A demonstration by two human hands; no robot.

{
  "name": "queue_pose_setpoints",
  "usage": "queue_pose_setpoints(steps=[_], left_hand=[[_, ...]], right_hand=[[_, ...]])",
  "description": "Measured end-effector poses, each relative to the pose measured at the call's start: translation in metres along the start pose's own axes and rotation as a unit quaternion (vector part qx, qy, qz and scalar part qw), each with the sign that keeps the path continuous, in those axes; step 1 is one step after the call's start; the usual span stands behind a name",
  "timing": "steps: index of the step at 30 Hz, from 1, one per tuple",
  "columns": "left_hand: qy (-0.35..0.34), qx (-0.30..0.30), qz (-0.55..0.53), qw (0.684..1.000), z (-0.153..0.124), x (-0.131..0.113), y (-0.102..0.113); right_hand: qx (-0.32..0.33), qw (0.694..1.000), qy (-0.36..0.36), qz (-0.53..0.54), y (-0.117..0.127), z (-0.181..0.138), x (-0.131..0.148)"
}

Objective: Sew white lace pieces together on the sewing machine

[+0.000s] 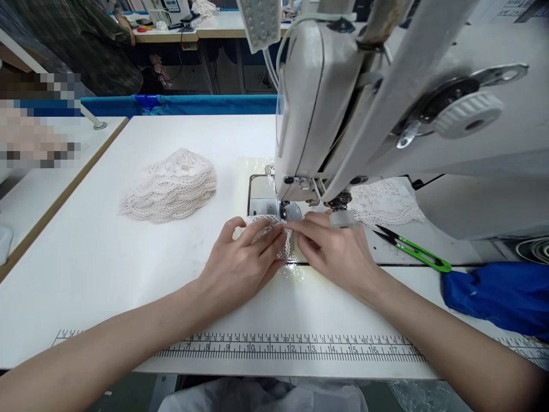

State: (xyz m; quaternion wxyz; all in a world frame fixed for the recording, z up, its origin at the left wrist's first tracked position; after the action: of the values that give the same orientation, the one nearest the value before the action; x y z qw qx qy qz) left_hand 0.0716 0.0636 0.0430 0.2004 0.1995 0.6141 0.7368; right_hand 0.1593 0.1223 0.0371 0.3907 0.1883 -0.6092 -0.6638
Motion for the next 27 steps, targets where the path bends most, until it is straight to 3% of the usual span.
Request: queue_pose_setpoints(steps=[3,7,27], left_hand=[[-0.005,-0.004,-0.001,1.000,0.003,0.004,0.000],[0.005,0.007,0.018,1.000,0.003,0.005,-0.002],[0.018,-0.006,0.029,0.999,0.006,0.007,-0.006]], right_hand=[[0.011,0.991,0.022,-0.134,0.000,-0.004,0.012],[0.038,0.978,0.030,-0.204,-0.007,-0.004,0.017],[-0.002,0.963,0.040,-0.267,-0.005,-0.005,0.023]])
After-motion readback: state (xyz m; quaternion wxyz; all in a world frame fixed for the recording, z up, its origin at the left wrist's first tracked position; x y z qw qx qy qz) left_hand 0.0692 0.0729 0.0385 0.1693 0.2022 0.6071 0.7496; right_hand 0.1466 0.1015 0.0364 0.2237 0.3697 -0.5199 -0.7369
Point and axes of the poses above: each hand's wrist, its own z-axis towards the middle knuckle, its own y-axis out of the back of the hand, x = y × z, the point moved 9 cm from there along z, towards the middle knuckle, and after that the axes turned 15 degrees about x, right-handed, at the moved point
